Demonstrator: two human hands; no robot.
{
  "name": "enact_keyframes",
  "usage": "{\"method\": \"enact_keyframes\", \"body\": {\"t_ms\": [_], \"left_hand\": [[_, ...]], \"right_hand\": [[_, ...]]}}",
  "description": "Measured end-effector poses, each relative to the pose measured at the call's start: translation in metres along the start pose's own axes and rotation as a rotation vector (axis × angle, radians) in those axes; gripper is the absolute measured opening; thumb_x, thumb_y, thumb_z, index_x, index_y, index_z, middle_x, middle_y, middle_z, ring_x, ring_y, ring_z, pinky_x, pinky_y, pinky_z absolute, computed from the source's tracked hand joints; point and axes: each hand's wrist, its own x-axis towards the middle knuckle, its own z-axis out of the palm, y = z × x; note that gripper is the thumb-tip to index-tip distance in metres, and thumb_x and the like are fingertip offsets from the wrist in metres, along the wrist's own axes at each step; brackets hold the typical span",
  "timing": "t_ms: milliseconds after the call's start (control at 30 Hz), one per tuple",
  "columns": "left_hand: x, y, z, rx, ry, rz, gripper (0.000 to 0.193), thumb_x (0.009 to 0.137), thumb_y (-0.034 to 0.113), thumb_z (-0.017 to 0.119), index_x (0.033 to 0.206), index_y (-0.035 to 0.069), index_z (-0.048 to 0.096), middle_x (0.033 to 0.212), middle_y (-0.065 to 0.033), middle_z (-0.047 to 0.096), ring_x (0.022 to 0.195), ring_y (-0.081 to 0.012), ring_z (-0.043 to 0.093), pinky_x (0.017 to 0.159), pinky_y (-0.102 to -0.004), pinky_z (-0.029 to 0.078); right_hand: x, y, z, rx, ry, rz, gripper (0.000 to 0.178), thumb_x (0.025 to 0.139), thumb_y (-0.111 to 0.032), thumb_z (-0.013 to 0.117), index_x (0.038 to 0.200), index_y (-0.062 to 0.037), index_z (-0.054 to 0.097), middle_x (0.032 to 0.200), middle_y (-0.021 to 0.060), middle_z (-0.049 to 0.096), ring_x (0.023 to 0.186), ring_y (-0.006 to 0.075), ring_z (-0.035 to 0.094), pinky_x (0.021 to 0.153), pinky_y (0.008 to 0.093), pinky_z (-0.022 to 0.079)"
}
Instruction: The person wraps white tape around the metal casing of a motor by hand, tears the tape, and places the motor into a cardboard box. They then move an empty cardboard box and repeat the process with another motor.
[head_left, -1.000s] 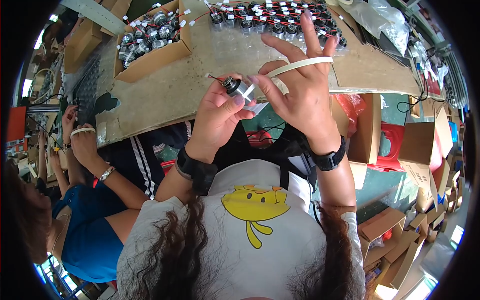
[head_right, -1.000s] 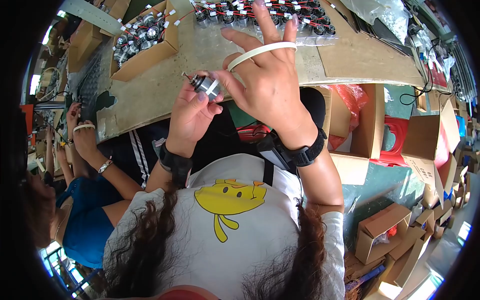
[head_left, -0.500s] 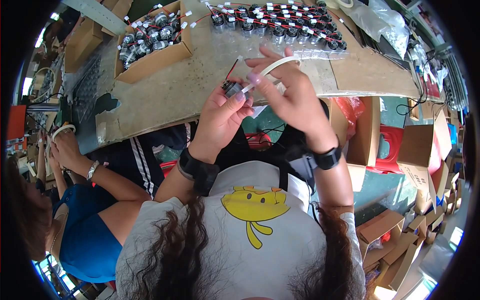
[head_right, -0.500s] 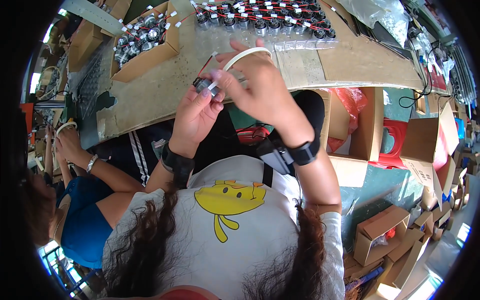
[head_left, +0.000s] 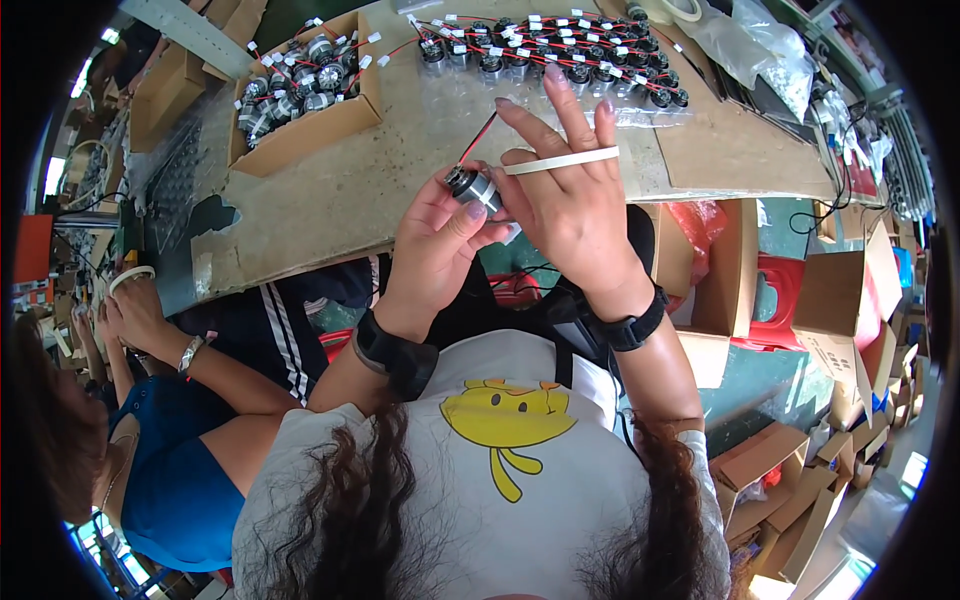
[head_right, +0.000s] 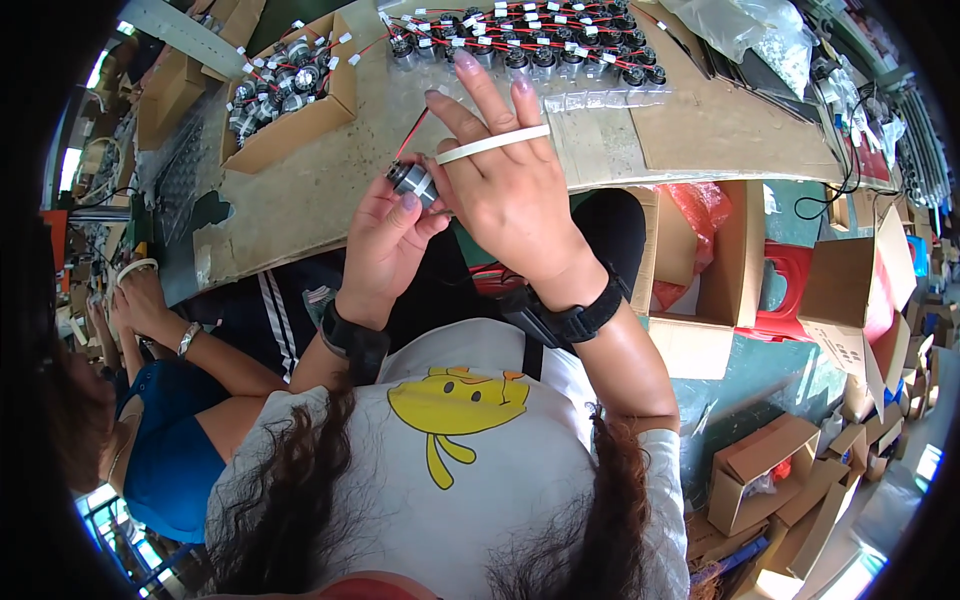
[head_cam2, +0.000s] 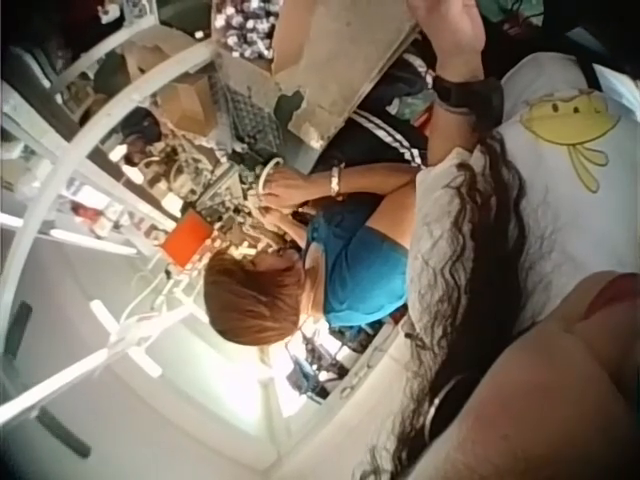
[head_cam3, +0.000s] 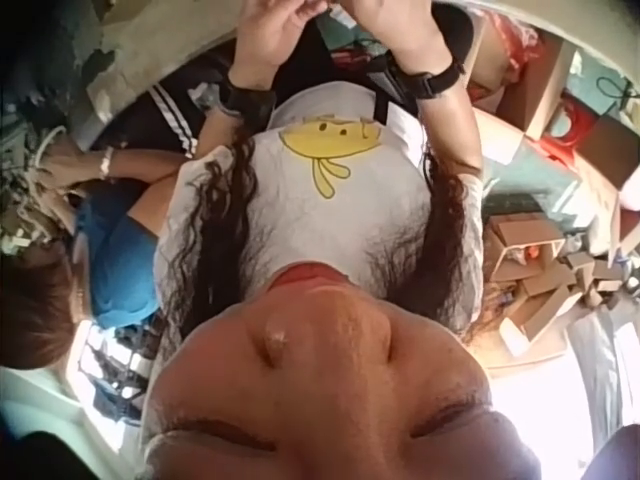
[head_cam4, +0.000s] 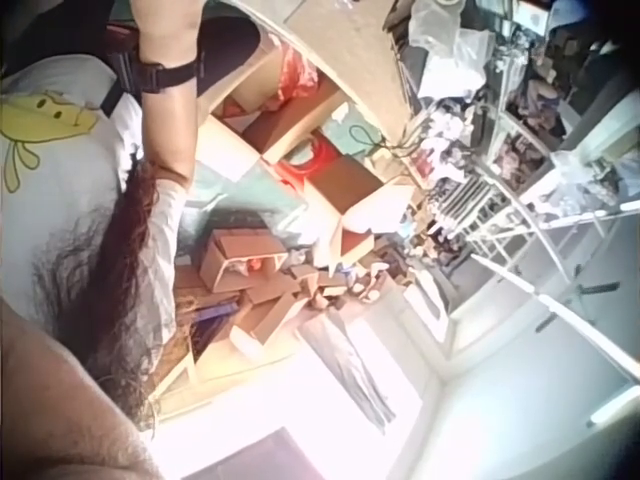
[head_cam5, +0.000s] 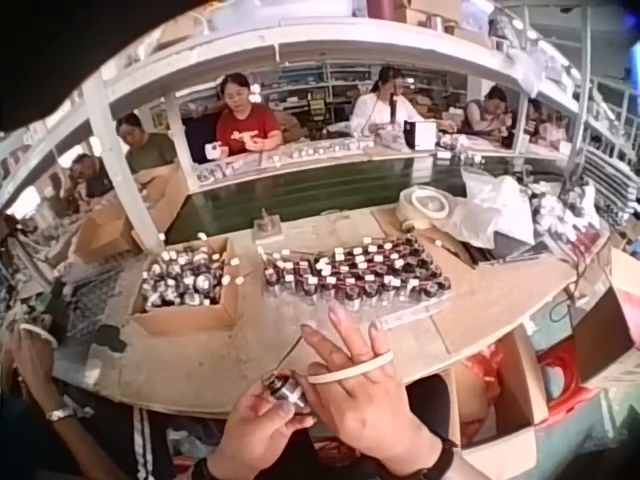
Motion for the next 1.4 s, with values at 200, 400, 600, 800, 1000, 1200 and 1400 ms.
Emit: {"method": "enact_keyframes", "body": {"t_ms": [200,400,600,800,1000,1200,1400], "left_hand": [[0.003,-0.006,-0.001,-0.067,0.032,-0.033,0.031,0.095,0.011,0.054,0.125,0.006,0.047,0.112,-0.0049,0.056,0.094,-0.0130,0.059,0.076,-0.0289,0.055],[0.003,-0.003,-0.002,-0.144,0.018,-0.046,0.030,0.095,0.011,0.054,0.125,0.006,0.047,0.110,-0.0044,0.056,0.089,-0.0121,0.058,0.073,-0.0262,0.055],[-0.002,-0.005,-0.003,-0.158,-0.037,-0.019,0.034,0.094,0.009,0.055,0.127,0.006,0.046,0.113,-0.0050,0.056,0.093,-0.0133,0.059,0.074,-0.0261,0.055],[0.001,-0.007,0.007,-0.060,0.077,0.007,0.042,0.094,0.015,0.057,0.133,0.006,0.043,0.120,-0.0061,0.055,0.102,-0.0169,0.057,0.080,-0.0304,0.052],[0.004,-0.007,-0.007,0.009,0.015,0.022,0.041,0.094,0.011,0.056,0.133,0.005,0.042,0.121,-0.0079,0.055,0.104,-0.0187,0.059,0.080,-0.0306,0.053],[0.002,-0.003,-0.004,-0.036,0.013,0.018,0.038,0.094,0.008,0.054,0.130,0.004,0.043,0.119,-0.0090,0.056,0.101,-0.0189,0.061,0.077,-0.0311,0.056],[-0.001,-0.003,-0.007,-0.012,-0.022,0.024,0.040,0.093,0.009,0.056,0.131,0.004,0.043,0.120,-0.0086,0.055,0.102,-0.0193,0.061,0.079,-0.0312,0.055]], "right_hand": [[-0.006,0.007,0.004,0.083,-0.060,0.020,0.006,0.077,-0.011,0.072,0.080,-0.0092,0.067,0.127,0.0061,0.059,0.138,0.0333,0.034,0.109,0.0538,0.025],[0.003,0.014,-0.015,0.513,-0.038,0.169,0.012,0.074,-0.012,0.074,0.085,-0.0085,0.071,0.136,0.0150,0.052,0.139,0.0389,0.029,0.109,0.0481,0.028],[0.004,0.007,-0.017,0.320,-0.039,0.135,0.013,0.072,-0.010,0.075,0.084,-0.0073,0.070,0.140,0.0179,0.047,0.138,0.0401,0.030,0.107,0.0464,0.032],[0.000,0.000,-0.009,0.139,-0.029,0.083,0.013,0.072,-0.007,0.075,0.084,-0.0070,0.070,0.140,0.0170,0.046,0.136,0.0402,0.033,0.105,0.0459,0.035],[-0.006,0.003,-0.006,0.445,-0.061,0.234,0.013,0.074,-0.007,0.074,0.085,-0.0067,0.069,0.139,0.0168,0.047,0.137,0.0413,0.031,0.107,0.0484,0.032],[0.003,0.002,-0.013,0.273,-0.010,0.140,0.013,0.073,-0.005,0.074,0.085,-0.0061,0.069,0.140,0.0164,0.046,0.139,0.0438,0.025,0.110,0.0521,0.026],[0.007,-0.004,-0.014,0.150,0.003,0.076,0.013,0.073,-0.006,0.074,0.084,-0.0054,0.067,0.139,0.0161,0.047,0.138,0.0449,0.025,0.109,0.0541,0.027]]}}
